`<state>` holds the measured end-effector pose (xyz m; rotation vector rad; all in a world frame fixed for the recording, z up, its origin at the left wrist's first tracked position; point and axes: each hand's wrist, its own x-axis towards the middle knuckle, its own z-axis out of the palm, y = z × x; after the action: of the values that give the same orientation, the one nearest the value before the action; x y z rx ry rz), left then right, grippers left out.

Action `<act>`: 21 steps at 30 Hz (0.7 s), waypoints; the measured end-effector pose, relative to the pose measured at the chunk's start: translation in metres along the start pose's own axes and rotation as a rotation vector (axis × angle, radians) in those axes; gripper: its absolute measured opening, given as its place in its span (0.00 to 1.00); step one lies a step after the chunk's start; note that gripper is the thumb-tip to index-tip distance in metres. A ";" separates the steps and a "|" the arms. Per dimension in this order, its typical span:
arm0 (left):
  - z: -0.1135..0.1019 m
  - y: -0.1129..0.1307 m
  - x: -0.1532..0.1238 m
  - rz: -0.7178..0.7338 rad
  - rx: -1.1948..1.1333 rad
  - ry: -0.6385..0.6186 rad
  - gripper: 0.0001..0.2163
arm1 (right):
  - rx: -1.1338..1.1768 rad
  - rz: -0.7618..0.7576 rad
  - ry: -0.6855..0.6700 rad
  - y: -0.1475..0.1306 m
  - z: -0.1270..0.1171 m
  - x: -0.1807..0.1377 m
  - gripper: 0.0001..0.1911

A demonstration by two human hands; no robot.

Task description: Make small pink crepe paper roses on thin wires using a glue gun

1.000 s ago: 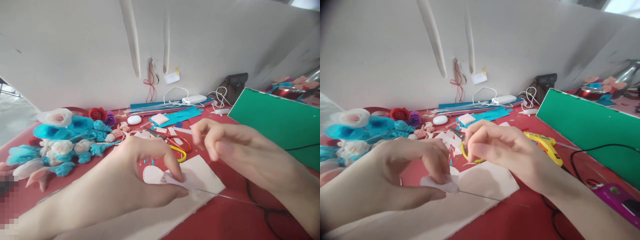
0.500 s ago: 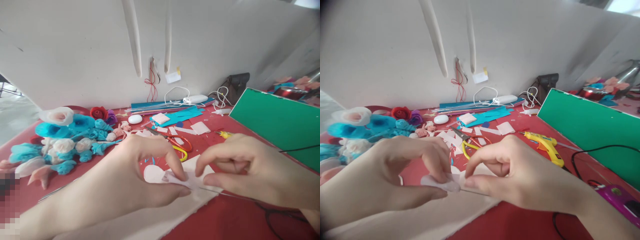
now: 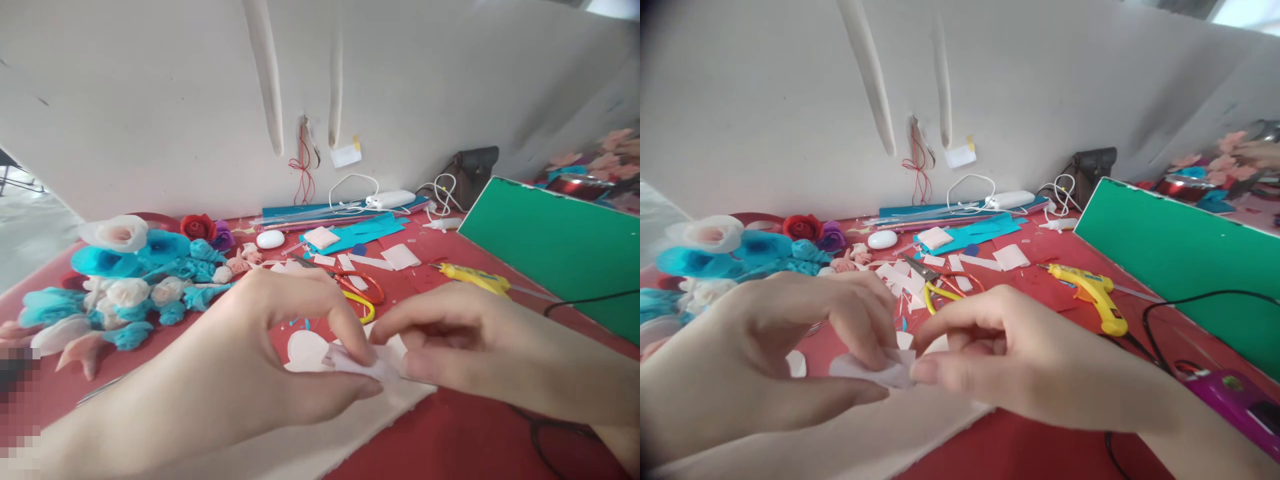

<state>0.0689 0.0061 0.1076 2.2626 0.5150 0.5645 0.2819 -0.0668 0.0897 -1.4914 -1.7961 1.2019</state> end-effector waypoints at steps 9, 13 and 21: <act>-0.001 0.004 0.002 -0.021 -0.033 0.015 0.10 | 0.705 -0.203 0.239 -0.011 -0.014 0.010 0.09; -0.002 0.006 0.003 -0.038 -0.054 0.001 0.10 | 0.927 -0.205 0.170 -0.012 -0.013 0.008 0.14; -0.001 0.003 -0.001 0.004 -0.048 0.011 0.10 | -0.055 -0.190 0.273 -0.013 0.003 -0.005 0.03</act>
<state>0.0686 0.0038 0.1103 2.2166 0.4977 0.5861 0.2746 -0.0729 0.1000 -1.4020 -1.7495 0.8207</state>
